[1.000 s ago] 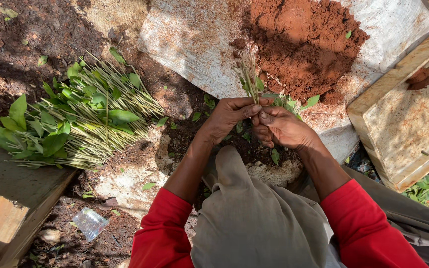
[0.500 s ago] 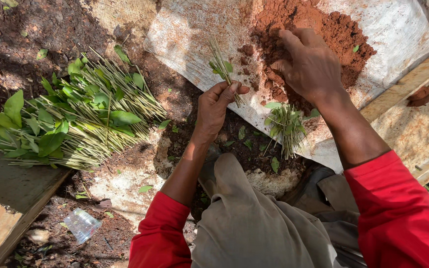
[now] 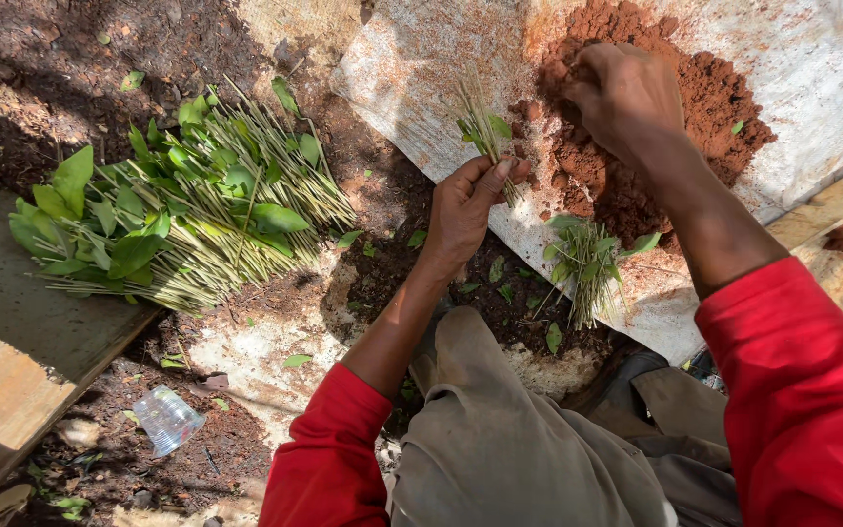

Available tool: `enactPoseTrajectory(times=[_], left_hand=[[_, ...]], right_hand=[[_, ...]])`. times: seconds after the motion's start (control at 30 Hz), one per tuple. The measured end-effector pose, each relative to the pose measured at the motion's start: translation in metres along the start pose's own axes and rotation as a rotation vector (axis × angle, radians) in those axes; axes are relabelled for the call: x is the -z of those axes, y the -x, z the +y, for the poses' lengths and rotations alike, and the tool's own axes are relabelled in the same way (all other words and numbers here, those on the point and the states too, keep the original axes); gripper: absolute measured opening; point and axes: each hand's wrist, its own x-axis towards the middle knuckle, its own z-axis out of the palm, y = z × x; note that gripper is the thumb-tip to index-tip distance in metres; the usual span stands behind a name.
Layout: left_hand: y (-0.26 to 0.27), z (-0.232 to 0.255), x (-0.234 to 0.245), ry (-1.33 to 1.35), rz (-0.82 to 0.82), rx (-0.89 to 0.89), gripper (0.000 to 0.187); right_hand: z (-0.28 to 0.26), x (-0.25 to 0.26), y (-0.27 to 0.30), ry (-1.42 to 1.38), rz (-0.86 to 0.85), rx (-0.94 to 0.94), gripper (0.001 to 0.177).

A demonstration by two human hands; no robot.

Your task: The person gathers small bundles of green plant stems and wraps the base of each bundle with a clump of reddish-brown soil. The person then places the soil-wrapped bundles into a white plastic tray.

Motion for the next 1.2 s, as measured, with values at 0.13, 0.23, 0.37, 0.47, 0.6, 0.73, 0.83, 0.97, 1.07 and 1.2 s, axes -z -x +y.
enactPoseTrajectory(times=[0.13, 0.23, 0.37, 0.47, 0.6, 0.73, 0.83, 0.97, 1.07, 1.2], left_hand=[[-0.014, -0.016, -0.009, 0.088, 0.013, 0.042, 0.039], [-0.027, -0.026, -0.02, 0.286, 0.044, 0.177, 0.048], [-0.029, -0.03, -0.027, 0.393, -0.027, 0.107, 0.033], [-0.026, -0.027, -0.029, 0.403, -0.029, 0.128, 0.032], [-0.029, -0.03, -0.025, 0.373, -0.037, 0.139, 0.032], [-0.026, -0.032, -0.026, 0.337, 0.01, 0.145, 0.032], [-0.028, -0.036, -0.028, 0.335, 0.061, 0.153, 0.03], [-0.029, -0.047, -0.027, 0.293, 0.097, 0.147, 0.03], [-0.031, -0.062, -0.025, 0.26, 0.12, 0.139, 0.03], [-0.026, -0.069, -0.025, 0.197, 0.175, 0.143, 0.032]], right_hand=[[-0.025, 0.034, 0.052, -0.707, 0.051, 0.094, 0.031], [-0.004, 0.004, 0.061, -0.778, -0.004, 0.122, 0.037], [-0.011, -0.025, 0.072, -0.996, 0.048, 0.115, 0.03], [-0.009, -0.034, 0.077, -1.0, 0.014, 0.084, 0.03], [-0.026, -0.001, 0.084, -1.041, -0.197, -0.038, 0.039], [-0.011, -0.015, 0.077, -1.249, -0.305, -0.092, 0.055], [-0.03, 0.004, 0.081, -1.075, -0.284, -0.065, 0.057], [-0.042, 0.009, 0.083, -0.73, -0.223, -0.034, 0.056], [-0.034, -0.014, 0.082, -0.662, -0.158, 0.021, 0.041], [-0.015, -0.066, 0.073, -0.529, -0.077, 0.12, 0.031]])
